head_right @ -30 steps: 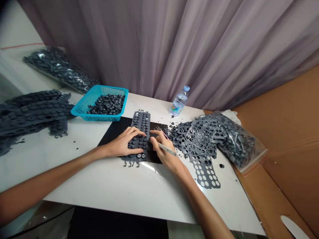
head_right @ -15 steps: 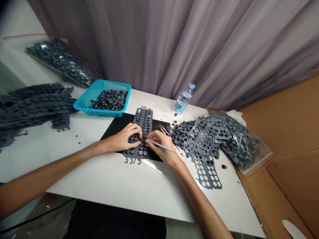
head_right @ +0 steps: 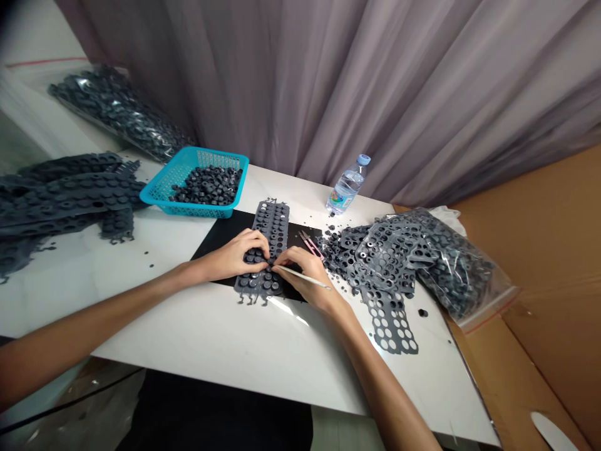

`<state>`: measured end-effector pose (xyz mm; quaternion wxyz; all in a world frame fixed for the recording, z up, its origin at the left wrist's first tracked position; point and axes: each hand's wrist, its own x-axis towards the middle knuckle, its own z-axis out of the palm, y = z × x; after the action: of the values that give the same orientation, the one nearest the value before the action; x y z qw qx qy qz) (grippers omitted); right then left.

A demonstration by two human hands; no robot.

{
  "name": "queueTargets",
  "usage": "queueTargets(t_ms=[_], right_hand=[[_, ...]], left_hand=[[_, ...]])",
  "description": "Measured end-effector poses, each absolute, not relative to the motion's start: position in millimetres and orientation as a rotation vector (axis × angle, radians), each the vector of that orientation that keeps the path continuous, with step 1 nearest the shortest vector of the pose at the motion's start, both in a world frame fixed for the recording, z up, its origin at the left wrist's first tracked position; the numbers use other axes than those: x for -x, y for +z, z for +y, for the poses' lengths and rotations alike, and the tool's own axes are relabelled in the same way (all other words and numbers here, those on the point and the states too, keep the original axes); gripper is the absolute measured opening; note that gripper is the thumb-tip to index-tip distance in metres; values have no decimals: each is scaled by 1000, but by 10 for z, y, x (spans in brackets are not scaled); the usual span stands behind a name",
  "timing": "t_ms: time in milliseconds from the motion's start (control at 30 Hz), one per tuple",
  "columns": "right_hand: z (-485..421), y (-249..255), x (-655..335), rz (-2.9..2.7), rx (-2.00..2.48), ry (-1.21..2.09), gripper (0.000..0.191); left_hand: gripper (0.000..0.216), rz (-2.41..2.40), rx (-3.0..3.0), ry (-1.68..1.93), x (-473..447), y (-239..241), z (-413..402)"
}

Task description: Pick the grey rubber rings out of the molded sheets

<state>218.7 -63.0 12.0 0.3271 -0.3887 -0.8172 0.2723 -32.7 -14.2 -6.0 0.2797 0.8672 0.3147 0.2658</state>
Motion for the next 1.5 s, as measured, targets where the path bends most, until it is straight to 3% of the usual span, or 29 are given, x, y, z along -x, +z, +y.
queueTargets(t_ms=[367,1000,1233,1500], right_hand=[[-622,79,-2163,-2231,1013,599,15],[-627,-76,-2107,-2555,1059,-103,29],[-709,-12,-2051,-2193,1375,-33,34],[-678,107,-2723,-1963,1576,-136,33]], left_hand=[[11,871,-2326,708,317,-60,-155],[15,883,-2311,670,325,-97,-123],[17,881,-2280,652,329,-90,-91],[17,846,-2305,640,346,-21,-127]])
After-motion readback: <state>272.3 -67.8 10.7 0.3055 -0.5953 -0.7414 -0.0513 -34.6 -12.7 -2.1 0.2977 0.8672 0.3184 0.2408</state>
